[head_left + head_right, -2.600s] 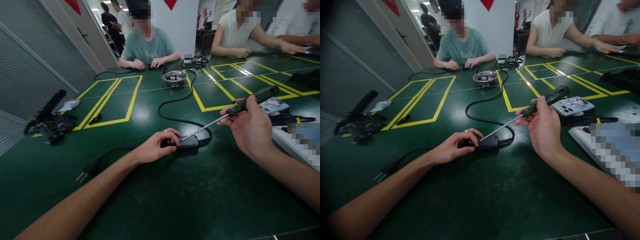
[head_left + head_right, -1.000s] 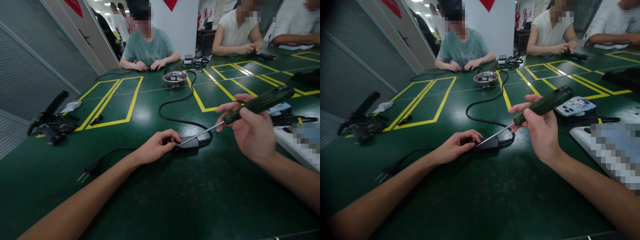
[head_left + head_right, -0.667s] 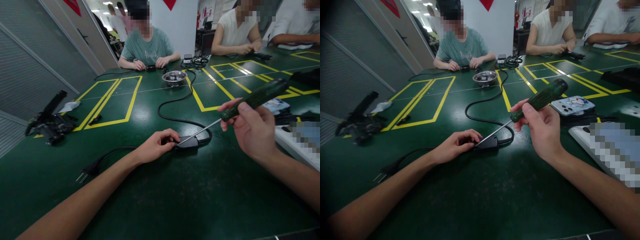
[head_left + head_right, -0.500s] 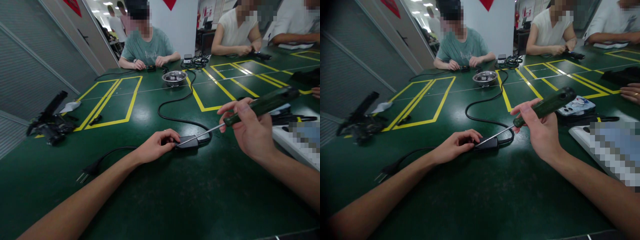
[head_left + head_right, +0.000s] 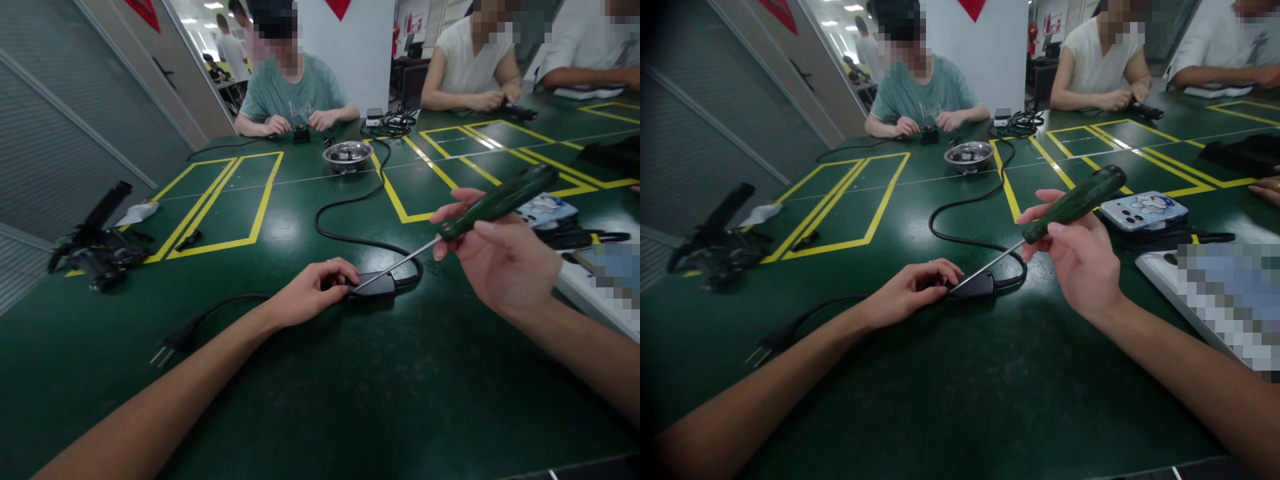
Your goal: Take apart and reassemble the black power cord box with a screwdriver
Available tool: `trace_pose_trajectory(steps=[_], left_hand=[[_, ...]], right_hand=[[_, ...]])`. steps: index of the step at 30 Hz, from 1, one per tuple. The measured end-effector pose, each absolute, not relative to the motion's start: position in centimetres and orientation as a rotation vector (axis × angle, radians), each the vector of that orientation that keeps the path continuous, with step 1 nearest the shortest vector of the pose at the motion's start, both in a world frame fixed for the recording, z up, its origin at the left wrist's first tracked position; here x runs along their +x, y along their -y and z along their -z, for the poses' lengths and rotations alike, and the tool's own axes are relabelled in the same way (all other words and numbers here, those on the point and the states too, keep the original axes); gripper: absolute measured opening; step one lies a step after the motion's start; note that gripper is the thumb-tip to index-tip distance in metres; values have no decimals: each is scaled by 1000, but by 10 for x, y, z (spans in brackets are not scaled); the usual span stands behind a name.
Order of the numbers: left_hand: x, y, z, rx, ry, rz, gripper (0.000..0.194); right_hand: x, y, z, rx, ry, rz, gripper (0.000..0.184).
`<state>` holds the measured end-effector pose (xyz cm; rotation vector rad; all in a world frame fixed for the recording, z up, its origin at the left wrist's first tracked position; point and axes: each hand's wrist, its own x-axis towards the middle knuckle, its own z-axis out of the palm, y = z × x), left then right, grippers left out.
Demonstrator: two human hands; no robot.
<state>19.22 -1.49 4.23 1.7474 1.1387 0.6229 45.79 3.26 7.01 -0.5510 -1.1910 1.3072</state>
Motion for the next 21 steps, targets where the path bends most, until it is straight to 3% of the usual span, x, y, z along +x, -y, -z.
trace_pose_trajectory(steps=[8,13,21], left_hand=[[193,16,-42,1751,-1143,-623,16],[192,16,-41,1755,-1144,-627,17],[192,15,-42,1744,-1134,-623,18]], right_hand=[[454,-29,-74,-626,1272,-1158,8],[455,-35,-69,-767,1279,-1047,20],[455,-29,-72,-625,1210,-1256,15]])
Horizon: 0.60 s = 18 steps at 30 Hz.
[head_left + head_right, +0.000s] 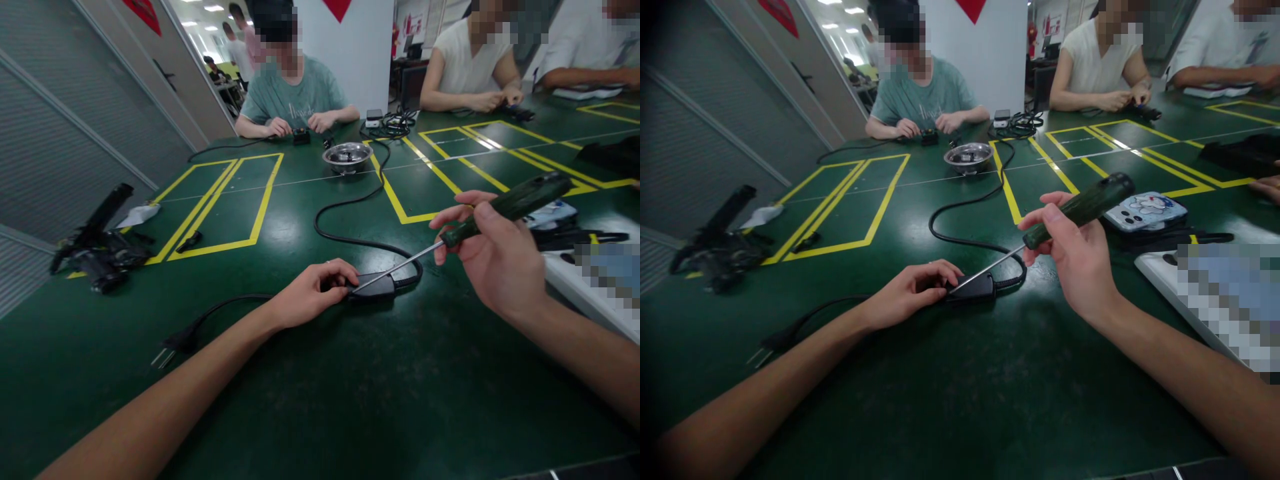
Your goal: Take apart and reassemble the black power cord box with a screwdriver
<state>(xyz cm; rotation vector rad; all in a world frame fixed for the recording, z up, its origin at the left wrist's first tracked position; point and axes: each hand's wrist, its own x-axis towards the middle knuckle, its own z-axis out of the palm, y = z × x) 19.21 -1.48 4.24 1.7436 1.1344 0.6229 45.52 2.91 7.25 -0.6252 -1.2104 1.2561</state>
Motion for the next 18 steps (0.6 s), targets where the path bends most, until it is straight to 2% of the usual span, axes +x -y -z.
trace_pose_trajectory(steps=[6,14,18], left_hand=[[191,15,-42,1732,-1114,-631,20],[190,15,-41,1723,-1099,-637,21],[190,15,-41,1719,-1097,-634,21]], right_hand=[[459,-30,-71,-607,1195,-1355,29],[456,-30,-75,-700,1246,-1211,2],[453,-32,-71,-739,1247,-1148,14]])
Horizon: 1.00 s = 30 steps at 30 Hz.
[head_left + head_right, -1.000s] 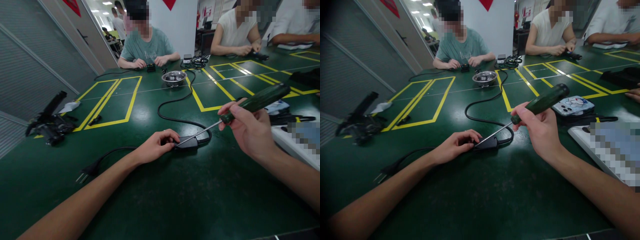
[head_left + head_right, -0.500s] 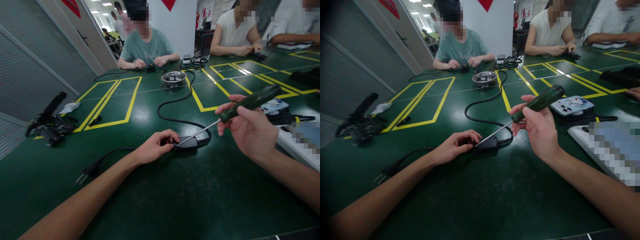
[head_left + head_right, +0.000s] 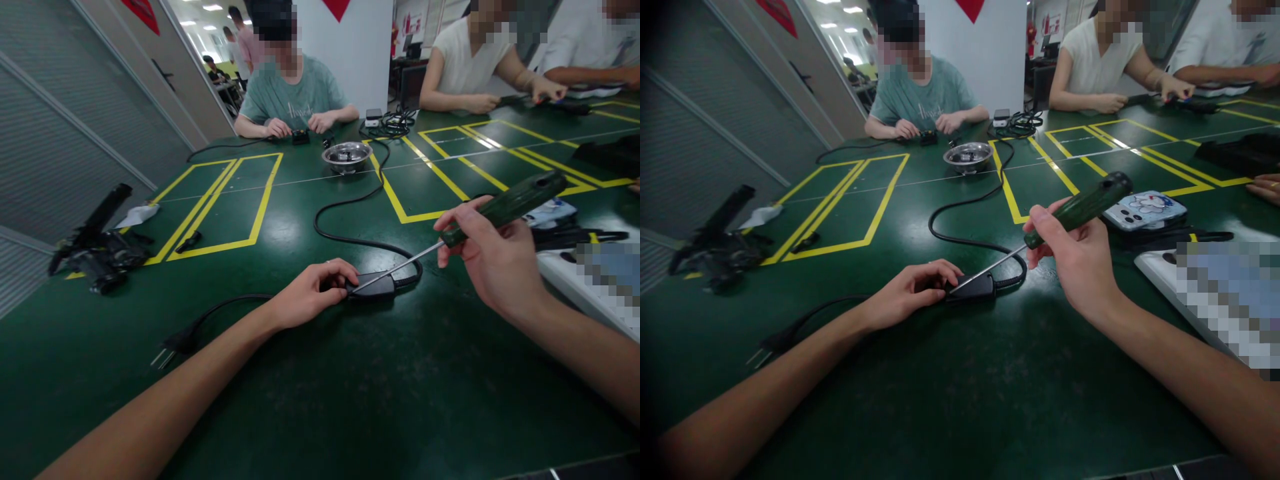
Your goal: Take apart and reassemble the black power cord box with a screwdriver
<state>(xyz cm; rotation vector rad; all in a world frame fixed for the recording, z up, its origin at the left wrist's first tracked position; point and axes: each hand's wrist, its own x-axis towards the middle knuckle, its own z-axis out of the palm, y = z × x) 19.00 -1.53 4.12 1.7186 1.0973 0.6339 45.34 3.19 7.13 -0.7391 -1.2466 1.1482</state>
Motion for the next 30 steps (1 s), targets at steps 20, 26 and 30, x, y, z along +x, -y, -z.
trace_pose_trajectory(steps=[20,26,30], left_hand=[[190,16,-42,1752,-1119,-613,21],[191,16,-42,1756,-1131,-621,21],[192,16,-42,1761,-1134,-620,21]], right_hand=[[457,-26,-75,-660,1277,-1187,13],[454,-31,-70,-712,1281,-1127,12],[455,-34,-68,-740,1209,-1214,14]])
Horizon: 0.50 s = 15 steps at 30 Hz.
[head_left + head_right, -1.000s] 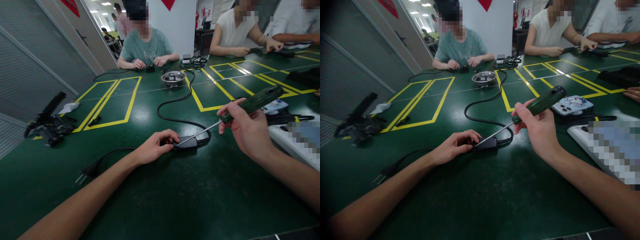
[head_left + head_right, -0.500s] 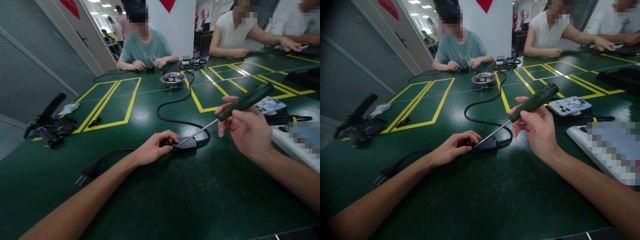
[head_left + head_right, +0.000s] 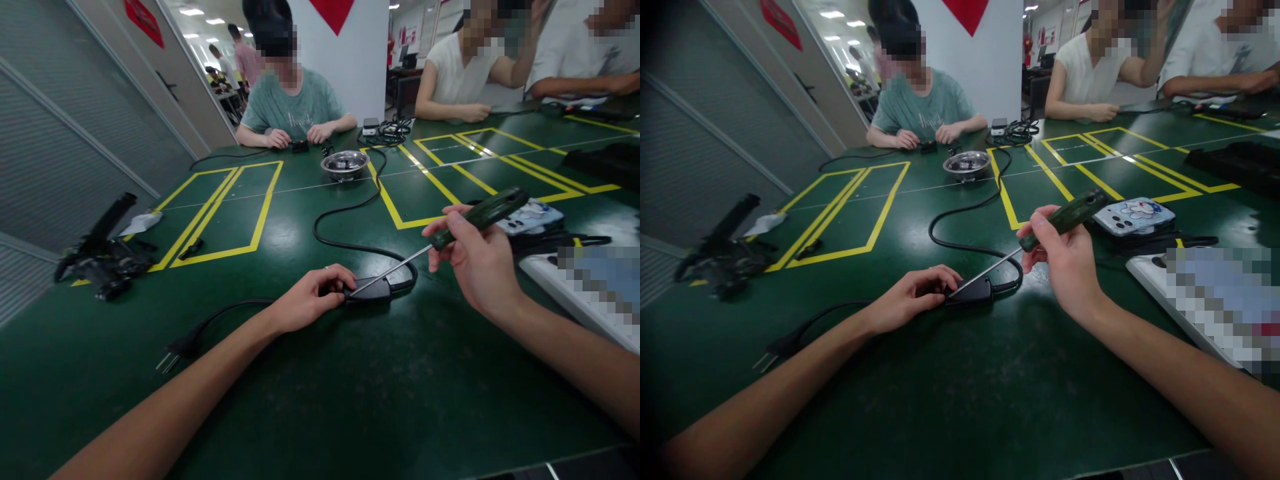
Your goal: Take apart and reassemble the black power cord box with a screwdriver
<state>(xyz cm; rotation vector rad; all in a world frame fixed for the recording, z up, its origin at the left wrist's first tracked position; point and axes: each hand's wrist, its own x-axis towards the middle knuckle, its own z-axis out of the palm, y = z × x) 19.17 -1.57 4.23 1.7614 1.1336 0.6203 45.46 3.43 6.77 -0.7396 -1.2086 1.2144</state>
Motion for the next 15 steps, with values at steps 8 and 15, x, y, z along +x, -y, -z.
trace_pose_trajectory(steps=[8,15], left_hand=[[193,16,-43,1784,-1118,-627,21],[198,18,-44,1816,-1159,-639,20]], right_hand=[[457,-28,-73,-585,1261,-1400,30],[446,-35,-68,-684,1263,-1181,27]])
